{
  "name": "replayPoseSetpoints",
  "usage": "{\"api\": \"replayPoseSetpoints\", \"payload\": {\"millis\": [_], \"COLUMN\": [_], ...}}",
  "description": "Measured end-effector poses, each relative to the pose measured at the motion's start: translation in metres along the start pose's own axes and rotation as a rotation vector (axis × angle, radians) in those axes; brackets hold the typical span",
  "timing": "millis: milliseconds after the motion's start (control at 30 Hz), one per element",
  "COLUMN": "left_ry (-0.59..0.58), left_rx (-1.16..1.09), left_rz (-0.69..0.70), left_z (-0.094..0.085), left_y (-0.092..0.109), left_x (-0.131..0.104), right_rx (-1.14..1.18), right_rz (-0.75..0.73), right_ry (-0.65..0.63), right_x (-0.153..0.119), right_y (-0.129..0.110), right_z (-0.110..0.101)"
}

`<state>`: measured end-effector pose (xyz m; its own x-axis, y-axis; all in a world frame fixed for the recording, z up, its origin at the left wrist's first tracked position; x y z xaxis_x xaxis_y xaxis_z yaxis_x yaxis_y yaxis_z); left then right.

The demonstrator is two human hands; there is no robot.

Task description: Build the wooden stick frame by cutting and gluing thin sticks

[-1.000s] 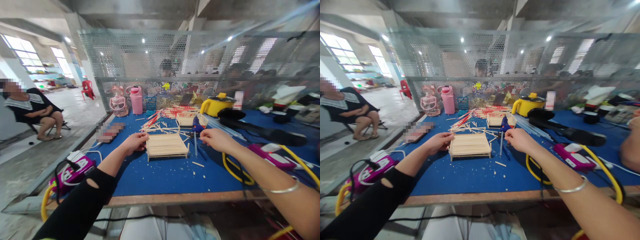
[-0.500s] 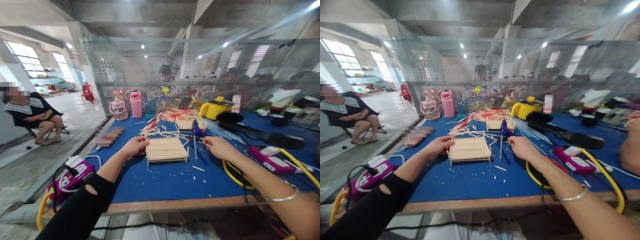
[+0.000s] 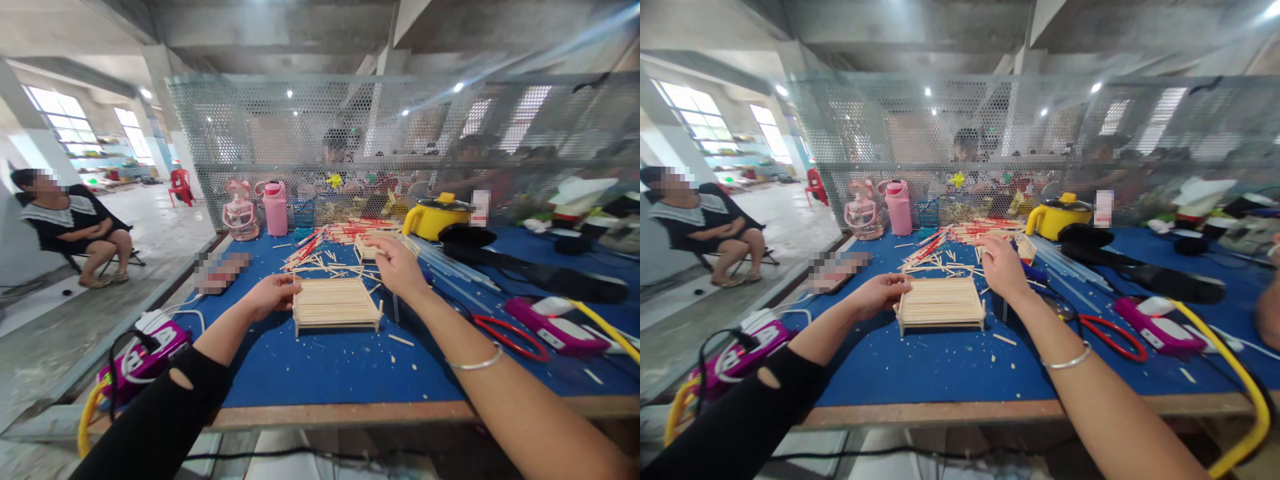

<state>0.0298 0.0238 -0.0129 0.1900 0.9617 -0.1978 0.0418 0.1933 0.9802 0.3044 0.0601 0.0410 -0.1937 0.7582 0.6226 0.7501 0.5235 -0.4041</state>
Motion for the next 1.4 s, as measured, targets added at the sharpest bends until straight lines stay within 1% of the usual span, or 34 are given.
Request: {"api": "replayPoseSetpoints", "payload": {"millis": [100, 167, 267, 367, 433, 500, 567, 633, 700, 767, 833, 900, 933, 967, 1000, 1033, 1067, 1100, 1133, 1200, 1300, 1333, 1400], "left_ry": [0.055, 0.120, 0.217, 0.260, 0.265, 0.260, 0.256, 0.255, 0.254, 0.253, 0.254, 0.259, 0.263, 0.268, 0.274, 0.280, 0.290, 0.305, 0.323, 0.373, 0.451, 0.470, 0.483], "left_rx": [0.083, 0.142, 0.206, 0.256, 0.294, 0.333, 0.367, 0.392, 0.409, 0.419, 0.426, 0.431, 0.434, 0.437, 0.439, 0.441, 0.442, 0.443, 0.444, 0.445, 0.434, 0.429, 0.423], "left_rz": [0.026, 0.047, 0.068, 0.081, 0.087, 0.089, 0.092, 0.098, 0.104, 0.103, 0.098, 0.093, 0.091, 0.089, 0.088, 0.088, 0.088, 0.090, 0.094, 0.106, 0.129, 0.136, 0.150], "left_z": [-0.002, -0.004, -0.009, -0.011, -0.011, -0.011, -0.011, -0.011, -0.011, -0.010, -0.010, -0.009, -0.009, -0.009, -0.009, -0.009, -0.009, -0.010, -0.010, -0.011, -0.012, -0.012, -0.010], "left_y": [0.003, 0.007, 0.012, 0.011, 0.007, 0.003, 0.000, -0.001, -0.002, -0.002, -0.002, -0.002, -0.002, -0.002, -0.003, -0.003, -0.003, -0.003, -0.003, -0.003, -0.001, 0.000, 0.000], "left_x": [-0.002, -0.005, -0.007, -0.004, -0.001, 0.001, 0.003, 0.004, 0.005, 0.005, 0.005, 0.005, 0.005, 0.005, 0.004, 0.004, 0.004, 0.005, 0.005, 0.006, 0.009, 0.010, 0.013], "right_rx": [0.103, 0.176, 0.220, 0.248, 0.277, 0.343, 0.422, 0.463, 0.450, 0.382, 0.293, 0.216, 0.178, 0.139, 0.104, 0.063, 0.032, 0.025, 0.015, -0.023, -0.136, -0.198, -0.398], "right_rz": [-0.139, -0.160, -0.069, 0.043, 0.084, 0.083, 0.024, -0.043, -0.100, -0.089, -0.004, 0.111, 0.149, 0.162, 0.149, 0.110, 0.061, 0.013, -0.015, -0.013, 0.040, 0.069, 0.182], "right_ry": [0.014, 0.043, 0.110, 0.181, 0.230, 0.326, 0.494, 0.598, 0.654, 0.660, 0.593, 0.465, 0.377, 0.258, 0.113, -0.067, -0.288, -0.475, -0.597, -0.692, -0.740, -0.718, -0.565], "right_x": [-0.010, -0.016, -0.018, -0.015, -0.013, -0.015, -0.021, -0.031, -0.043, -0.053, -0.060, -0.065, -0.070, -0.075, -0.083, -0.092, -0.104, -0.117, -0.130, -0.155, -0.183, -0.189, -0.197], "right_y": [-0.011, -0.008, 0.006, 0.013, 0.009, -0.004, -0.020, -0.036, -0.044, -0.043, -0.036, -0.027, -0.025, -0.024, -0.025, -0.027, -0.030, -0.034, -0.036, -0.037, -0.025, -0.019, -0.006], "right_z": [0.007, 0.009, 0.010, 0.005, -0.006, -0.027, -0.054, -0.079, -0.096, -0.103, -0.099, -0.089, -0.083, -0.077, -0.072, -0.069, -0.066, -0.066, -0.069, -0.080, -0.101, -0.107, -0.115]}}
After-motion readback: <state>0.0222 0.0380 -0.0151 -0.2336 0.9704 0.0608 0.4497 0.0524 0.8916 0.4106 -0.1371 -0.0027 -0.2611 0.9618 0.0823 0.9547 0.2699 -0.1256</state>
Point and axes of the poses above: each hand's wrist, its own x-axis towards the middle knuckle, its own z-axis out of the palm, y = z × x, the point moved 1 cm from there along x, towards the middle knuckle
